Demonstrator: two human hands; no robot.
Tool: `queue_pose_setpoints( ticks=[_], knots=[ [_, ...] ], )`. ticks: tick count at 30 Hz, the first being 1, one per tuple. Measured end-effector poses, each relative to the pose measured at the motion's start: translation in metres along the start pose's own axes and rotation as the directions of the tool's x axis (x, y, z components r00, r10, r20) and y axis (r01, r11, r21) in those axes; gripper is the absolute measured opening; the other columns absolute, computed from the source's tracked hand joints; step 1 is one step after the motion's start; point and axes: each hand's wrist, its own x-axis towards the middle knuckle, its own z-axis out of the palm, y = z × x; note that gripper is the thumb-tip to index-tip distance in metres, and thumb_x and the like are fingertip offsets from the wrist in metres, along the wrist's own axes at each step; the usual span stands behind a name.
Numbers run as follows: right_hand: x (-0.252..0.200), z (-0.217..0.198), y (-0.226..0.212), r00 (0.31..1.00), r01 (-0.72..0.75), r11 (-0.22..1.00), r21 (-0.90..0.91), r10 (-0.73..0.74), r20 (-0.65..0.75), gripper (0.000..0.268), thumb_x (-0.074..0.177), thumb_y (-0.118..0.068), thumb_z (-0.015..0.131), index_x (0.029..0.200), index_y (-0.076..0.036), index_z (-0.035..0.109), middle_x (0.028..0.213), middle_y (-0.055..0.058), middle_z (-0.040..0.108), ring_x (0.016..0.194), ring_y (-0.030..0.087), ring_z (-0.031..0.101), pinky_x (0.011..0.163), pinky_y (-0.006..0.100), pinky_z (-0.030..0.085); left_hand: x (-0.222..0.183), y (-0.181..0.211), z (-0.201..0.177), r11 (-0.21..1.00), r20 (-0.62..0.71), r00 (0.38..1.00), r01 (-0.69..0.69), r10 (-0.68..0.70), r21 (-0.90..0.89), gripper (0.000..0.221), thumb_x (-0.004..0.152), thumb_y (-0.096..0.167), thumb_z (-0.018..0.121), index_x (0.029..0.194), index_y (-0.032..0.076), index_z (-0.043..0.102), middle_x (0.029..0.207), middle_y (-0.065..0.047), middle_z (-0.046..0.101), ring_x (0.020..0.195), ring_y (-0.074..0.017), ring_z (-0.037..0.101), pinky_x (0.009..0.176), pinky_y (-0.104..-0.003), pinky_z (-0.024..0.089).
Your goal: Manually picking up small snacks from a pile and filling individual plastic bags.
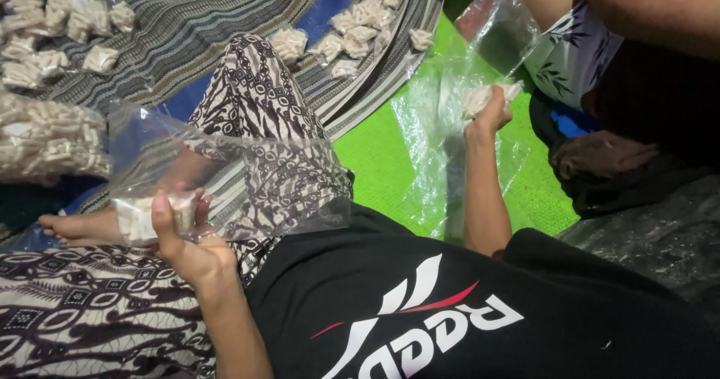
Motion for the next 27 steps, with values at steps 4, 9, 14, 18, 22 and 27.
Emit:
queue_pose_setpoints(
  ticks=[4, 9, 14, 18, 22, 27],
  knots=[
    [0.009, 0.003, -0.004, 0.987, -0.028, 0.999, 0.034, 0.032, -0.156, 0.085, 0.076, -0.039, 0.105, 0.141, 0.005, 0.072, 0.125, 0.03, 0.082, 0.12, 0.047, 0.087, 0.09, 0.063, 0.075, -0.001, 0.0, 0.003, 1.0, -0.002, 1.0, 0.004, -0.004, 0.004, 0.049, 0.096, 0.041, 0.101, 0.131, 0.009, 0.088, 0.131, -0.02, 0.091, 0.097, -0.0296, 0.095, 0.088, -0.031, 0.087],
    [-0.019, -0.003, -0.018, 0.972, -0.032, 0.999, 0.004, 0.032, -0.231, 0.07, 0.078, -0.041, 0.099, 0.129, 0.003, 0.078, 0.11, 0.023, 0.083, 0.107, 0.04, 0.089, 0.08, 0.061, 0.075, 0.001, -0.001, 0.001, 1.0, -0.009, 1.0, 0.0, -0.001, -0.01, 0.049, 0.095, 0.039, 0.103, 0.129, 0.007, 0.088, 0.13, -0.022, 0.091, 0.096, -0.031, 0.095, 0.086, -0.031, 0.087],
    [-0.063, 0.002, -0.024, 0.945, 0.317, 0.948, 0.015, -0.317, 0.079, 0.057, 0.089, -0.025, 0.098, 0.141, -0.008, 0.083, 0.122, 0.025, 0.088, 0.107, 0.029, 0.084, 0.095, 0.051, 0.07, -0.002, 0.002, 0.004, 1.0, -0.014, 1.0, 0.02, -0.02, 0.0, 0.047, 0.096, 0.039, 0.101, 0.129, 0.009, 0.087, 0.13, -0.02, 0.091, 0.096, -0.0294, 0.095, 0.086, -0.03, 0.087],
    [-0.133, -0.001, -0.044, 0.779, 0.475, 0.873, 0.111, -0.476, 0.409, 0.08, 0.105, -0.01, 0.105, 0.174, -0.022, 0.064, 0.159, 0.031, 0.075, 0.141, 0.034, 0.078, 0.122, 0.05, 0.067, -0.004, 0.002, 0.008, 1.0, -0.01, 1.0, 0.015, -0.015, -0.003, 0.048, 0.096, 0.039, 0.101, 0.129, 0.007, 0.087, 0.129, -0.021, 0.091, 0.095, -0.0304, 0.095, 0.085, -0.031, 0.087],
    [-0.18, 0.005, -0.049, 0.594, 0.127, 0.992, 0.004, -0.08, 0.8, 0.083, 0.103, -0.002, 0.104, 0.171, -0.011, 0.059, 0.141, 0.028, 0.085, 0.119, 0.03, 0.088, 0.101, 0.044, 0.078, 0.007, -0.004, -0.004, 1.0, 0.006, 1.0, -0.002, 0.002, 0.011, 0.048, 0.098, 0.04, 0.1, 0.13, 0.009, 0.086, 0.129, -0.02, 0.091, 0.096, -0.0299, 0.094, 0.086, -0.031, 0.087],
    [-0.239, 0.002, -0.034, 0.311, -0.029, 0.996, -0.079, 0.084, 0.947, 0.073, 0.099, 0.007, 0.099, 0.16, -0.015, 0.065, 0.147, 0.032, 0.08, 0.116, 0.042, 0.09, 0.092, 0.051, 0.081, 0.006, -0.004, -0.004, 1.0, 0.0, 1.0, -0.008, 0.008, 0.0, 0.047, 0.098, 0.041, 0.099, 0.131, 0.009, 0.087, 0.13, -0.02, 0.091, 0.096, -0.0298, 0.095, 0.086, -0.03, 0.087]
  ],
)
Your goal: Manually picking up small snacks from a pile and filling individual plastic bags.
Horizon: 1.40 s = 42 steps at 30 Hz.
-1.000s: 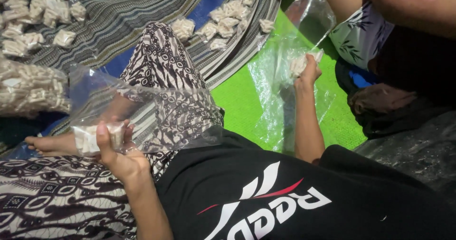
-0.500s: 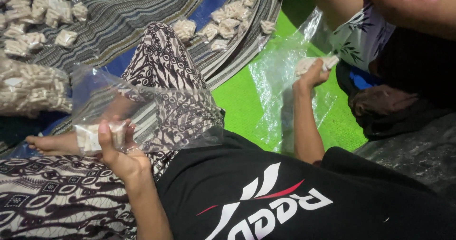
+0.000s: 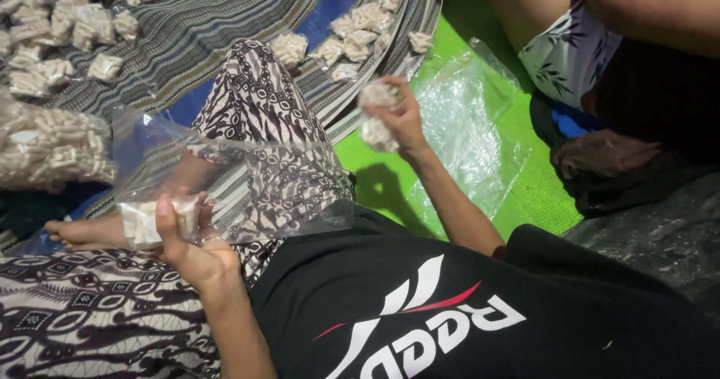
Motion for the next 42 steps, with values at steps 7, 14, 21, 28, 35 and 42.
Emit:
queue_pose_setpoints(
  ticks=[7, 14, 21, 28, 35, 42],
  knots=[
    [-0.037, 0.035, 0.043, 0.942, -0.334, 0.941, -0.046, 0.333, -0.029, 0.072, 0.105, -0.044, 0.099, 0.159, -0.004, 0.073, 0.12, 0.024, 0.083, 0.089, 0.025, 0.088, 0.074, 0.042, 0.079, 0.001, 0.0, -0.002, 1.0, 0.014, 1.0, 0.009, -0.009, -0.004, 0.048, 0.098, 0.042, 0.099, 0.131, 0.01, 0.086, 0.13, -0.018, 0.091, 0.096, -0.0284, 0.095, 0.086, -0.03, 0.087],
    [-0.064, -0.008, 0.073, 0.919, -0.391, 0.86, -0.328, 0.349, -0.182, 0.052, 0.1, -0.023, 0.098, 0.144, 0.0, 0.085, 0.103, 0.012, 0.084, 0.082, 0.015, 0.08, 0.075, 0.033, 0.07, 0.014, -0.017, -0.016, 0.998, 0.0, 1.0, -0.008, 0.008, -0.064, 0.053, 0.1, 0.034, 0.101, 0.136, 0.008, 0.071, 0.128, -0.024, 0.09, 0.088, -0.0336, 0.094, 0.078, -0.035, 0.086],
    [-0.028, -0.118, 0.148, 0.935, -0.305, 0.681, -0.665, 0.345, -0.076, 0.068, 0.1, -0.033, 0.106, 0.159, -0.017, 0.075, 0.12, 0.024, 0.083, 0.102, 0.034, 0.084, 0.09, 0.052, 0.069, 0.007, -0.019, 0.002, 0.989, -0.065, 0.991, -0.122, 0.117, -0.08, 0.063, 0.099, 0.025, 0.102, 0.134, 0.012, 0.052, 0.119, -0.027, 0.089, 0.079, -0.0346, 0.091, 0.069, -0.039, 0.082],
    [-0.025, -0.113, 0.129, 0.936, -0.323, 0.803, -0.501, 0.348, -0.046, 0.04, 0.115, -0.039, 0.098, 0.145, -0.02, 0.08, 0.105, 0.011, 0.087, 0.087, 0.017, 0.087, 0.079, 0.034, 0.074, -0.019, 0.006, 0.023, 0.994, 0.032, 0.994, -0.101, 0.103, -0.04, 0.06, 0.092, 0.038, 0.108, 0.132, 0.008, 0.075, 0.122, -0.024, 0.092, 0.086, -0.0297, 0.093, 0.074, -0.037, 0.082],
    [-0.034, -0.072, 0.085, 0.991, -0.071, 0.851, -0.52, 0.12, 0.061, 0.019, 0.124, -0.032, 0.09, 0.129, -0.014, 0.092, 0.113, 0.005, 0.085, 0.107, 0.016, 0.076, 0.105, 0.047, 0.07, -0.016, 0.004, 0.024, 0.992, 0.042, 0.993, -0.106, 0.109, -0.064, 0.053, 0.094, 0.033, 0.105, 0.129, 0.005, 0.077, 0.118, -0.026, 0.092, 0.082, -0.0338, 0.093, 0.072, -0.042, 0.082],
    [-0.045, -0.053, 0.012, 0.963, -0.133, 0.953, -0.271, 0.189, 0.191, 0.015, 0.113, -0.014, 0.089, 0.126, -0.008, 0.085, 0.123, 0.005, 0.086, 0.112, 0.02, 0.086, 0.105, 0.039, 0.079, -0.027, 0.005, 0.03, 0.985, 0.036, 0.985, -0.168, 0.17, -0.038, 0.063, 0.09, 0.028, 0.101, 0.142, 0.001, 0.078, 0.121, -0.019, 0.09, 0.106, -0.0307, 0.091, 0.074, -0.038, 0.076]
  ],
)
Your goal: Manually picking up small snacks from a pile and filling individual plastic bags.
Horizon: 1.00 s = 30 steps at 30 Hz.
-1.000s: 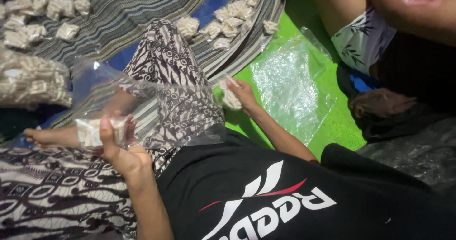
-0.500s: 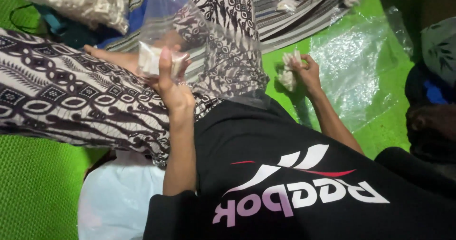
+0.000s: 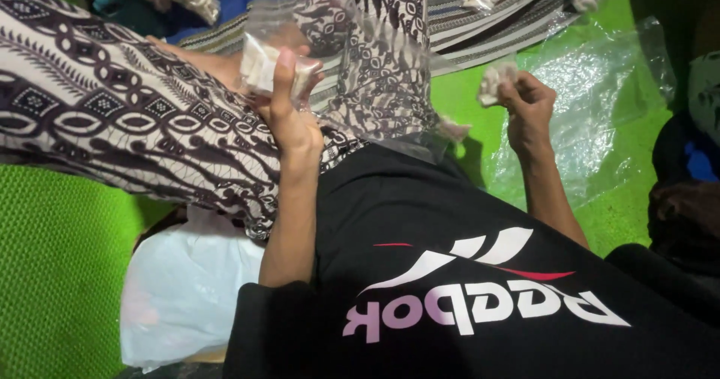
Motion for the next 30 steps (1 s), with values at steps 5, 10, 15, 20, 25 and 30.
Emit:
queue_pose_setpoints(
  ticks=[5, 10, 15, 20, 25, 30],
  knots=[
    [-0.016, 0.011, -0.036, 0.978, 0.075, 0.993, -0.093, -0.055, 0.202, 0.033, 0.121, -0.035, 0.086, 0.127, -0.003, 0.084, 0.123, 0.012, 0.085, 0.109, 0.025, 0.086, 0.1, 0.04, 0.077, 0.0, -0.003, -0.001, 1.0, 0.033, 0.999, -0.008, 0.007, 0.028, 0.067, 0.09, 0.033, 0.102, 0.145, 0.002, 0.08, 0.121, -0.021, 0.091, 0.1, -0.029, 0.091, 0.073, -0.036, 0.075],
    [-0.026, 0.024, -0.056, 0.969, -0.098, 0.992, 0.083, 0.076, 0.234, 0.032, 0.117, -0.025, 0.085, 0.137, 0.0, 0.082, 0.126, 0.012, 0.084, 0.109, 0.026, 0.086, 0.089, 0.04, 0.081, 0.006, -0.012, -0.008, 1.0, 0.058, 0.998, -0.018, 0.017, 0.015, 0.063, 0.092, 0.031, 0.102, 0.144, 0.003, 0.08, 0.12, -0.022, 0.092, 0.093, -0.029, 0.091, 0.073, -0.038, 0.077],
    [-0.03, 0.018, -0.051, 0.95, -0.079, 0.972, -0.22, 0.14, 0.279, 0.023, 0.117, -0.018, 0.089, 0.135, -0.003, 0.086, 0.107, 0.011, 0.085, 0.091, 0.022, 0.085, 0.085, 0.032, 0.076, 0.006, -0.008, -0.006, 0.997, 0.037, 0.998, 0.058, -0.056, -0.045, 0.073, 0.091, 0.033, 0.102, 0.152, 0.002, 0.075, 0.124, -0.024, 0.09, 0.097, -0.0305, 0.089, 0.075, -0.039, 0.077],
    [-0.042, 0.015, -0.065, 0.875, -0.227, 0.972, -0.053, 0.228, 0.428, 0.02, 0.11, -0.012, 0.091, 0.125, 0.001, 0.088, 0.109, 0.015, 0.088, 0.089, 0.022, 0.086, 0.075, 0.028, 0.076, 0.007, -0.009, -0.008, 0.985, 0.065, 0.984, 0.166, -0.163, -0.04, 0.065, 0.095, 0.043, 0.097, 0.144, 0.005, 0.082, 0.127, -0.017, 0.09, 0.097, -0.0281, 0.088, 0.087, -0.038, 0.075],
    [-0.047, 0.027, -0.08, 0.833, -0.22, 0.974, 0.061, 0.155, 0.531, 0.034, 0.114, -0.02, 0.087, 0.141, 0.0, 0.083, 0.119, 0.01, 0.088, 0.098, 0.021, 0.084, 0.091, 0.03, 0.073, 0.008, -0.011, -0.008, 0.982, 0.076, 0.983, 0.173, -0.167, -0.078, 0.071, 0.096, 0.04, 0.097, 0.152, 0.001, 0.077, 0.127, -0.02, 0.089, 0.094, -0.0286, 0.089, 0.083, -0.038, 0.076],
    [-0.046, 0.061, -0.098, 0.811, -0.298, 0.946, 0.125, 0.182, 0.556, 0.061, 0.112, -0.013, 0.082, 0.17, -0.001, 0.068, 0.155, 0.017, 0.078, 0.134, 0.031, 0.079, 0.117, 0.044, 0.071, 0.011, -0.016, -0.011, 0.979, 0.103, 0.981, 0.176, -0.166, -0.099, 0.064, 0.1, 0.04, 0.095, 0.148, 0.001, 0.078, 0.126, -0.02, 0.088, 0.095, -0.0288, 0.088, 0.083, -0.038, 0.076]
  ],
)
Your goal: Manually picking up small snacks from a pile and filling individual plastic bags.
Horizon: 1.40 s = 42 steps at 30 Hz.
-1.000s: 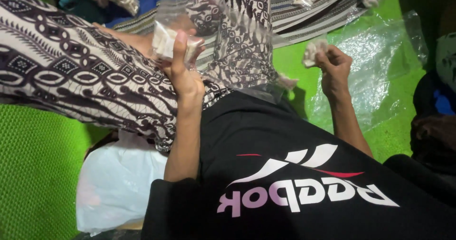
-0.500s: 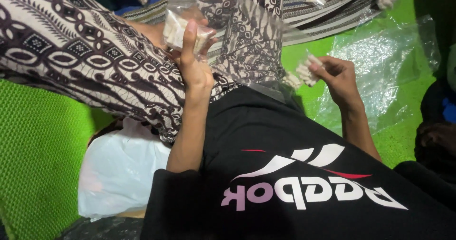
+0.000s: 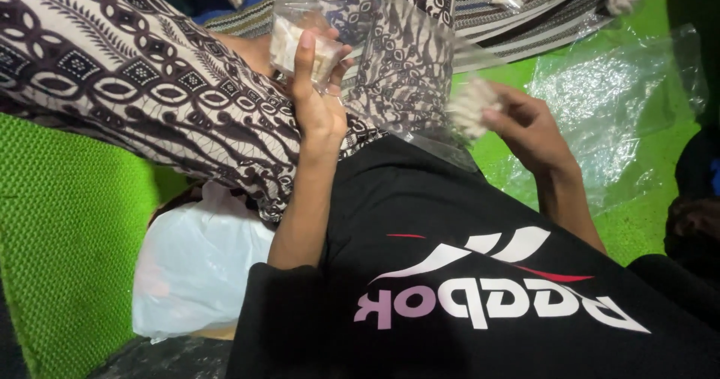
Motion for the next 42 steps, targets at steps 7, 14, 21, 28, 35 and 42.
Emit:
queue_pose_setpoints(
  ticks=[7, 14, 21, 28, 35, 42],
  knots=[
    [0.026, 0.033, -0.012, 0.997, 0.03, 0.987, -0.158, -0.018, 0.079, 0.063, 0.117, -0.011, 0.079, 0.177, -0.006, 0.062, 0.157, 0.019, 0.075, 0.129, 0.032, 0.081, 0.107, 0.039, 0.075, -0.006, -0.006, 0.004, 0.998, 0.099, 0.994, 0.043, -0.039, -0.041, 0.072, 0.095, 0.04, 0.103, 0.148, 0.0, 0.075, 0.125, -0.019, 0.089, 0.094, -0.0275, 0.089, 0.083, -0.036, 0.079],
    [0.077, 0.042, -0.028, 0.882, 0.426, 0.829, -0.363, -0.291, 0.37, 0.065, 0.127, 0.007, 0.066, 0.187, -0.01, 0.048, 0.172, 0.026, 0.058, 0.148, 0.04, 0.072, 0.127, 0.044, 0.073, -0.003, -0.031, 0.004, 0.988, 0.155, 0.982, 0.123, -0.107, -0.097, 0.075, 0.096, 0.037, 0.105, 0.154, 0.001, 0.072, 0.137, -0.031, 0.088, 0.101, -0.0341, 0.091, 0.093, -0.043, 0.08],
    [0.102, 0.083, -0.044, 0.905, 0.391, 0.839, -0.378, -0.275, 0.326, 0.06, 0.132, 0.0, 0.063, 0.187, 0.003, 0.04, 0.158, 0.024, 0.057, 0.145, 0.039, 0.07, 0.132, 0.044, 0.068, -0.014, -0.036, 0.017, 0.964, 0.184, 0.947, 0.265, -0.263, 0.017, 0.102, 0.086, 0.064, 0.098, 0.163, 0.005, 0.067, 0.137, -0.017, 0.087, 0.111, -0.0305, 0.085, 0.097, -0.048, 0.075],
    [0.116, 0.053, -0.051, 0.938, 0.345, 0.866, -0.363, -0.299, 0.178, 0.057, 0.13, 0.008, 0.066, 0.174, -0.015, 0.037, 0.169, 0.032, 0.049, 0.15, 0.049, 0.065, 0.124, 0.056, 0.07, -0.005, -0.05, 0.005, 0.927, 0.278, 0.888, 0.374, -0.366, 0.026, 0.101, 0.084, 0.031, 0.106, 0.17, 0.003, 0.06, 0.148, -0.019, 0.079, 0.131, -0.0316, 0.073, 0.109, -0.039, 0.065],
    [0.105, 0.022, -0.078, 0.881, 0.473, 0.651, -0.594, -0.332, 0.338, 0.09, 0.134, 0.023, 0.068, 0.198, -0.02, 0.022, 0.19, 0.048, 0.049, 0.142, 0.049, 0.071, 0.101, 0.052, 0.07, -0.025, 0.024, 0.025, 0.907, 0.418, 0.858, 0.119, -0.299, 0.405, 0.104, 0.074, 0.036, 0.112, 0.157, -0.002, 0.063, 0.151, -0.022, 0.076, 0.134, -0.037, 0.08, 0.114, -0.043, 0.077],
    [0.086, 0.026, -0.091, 0.881, 0.426, 0.717, -0.552, -0.19, 0.433, 0.08, 0.12, 0.017, 0.069, 0.187, -0.004, 0.031, 0.18, 0.033, 0.048, 0.178, 0.046, 0.051, 0.144, 0.053, 0.058, -0.018, 0.012, 0.014, 0.763, 0.519, 0.708, 0.043, -0.479, 0.645, 0.083, 0.08, 0.034, 0.112, 0.15, 0.024, 0.068, 0.15, -0.018, 0.079, 0.133, -0.0335, 0.084, 0.107, -0.04, 0.079]
  ],
)
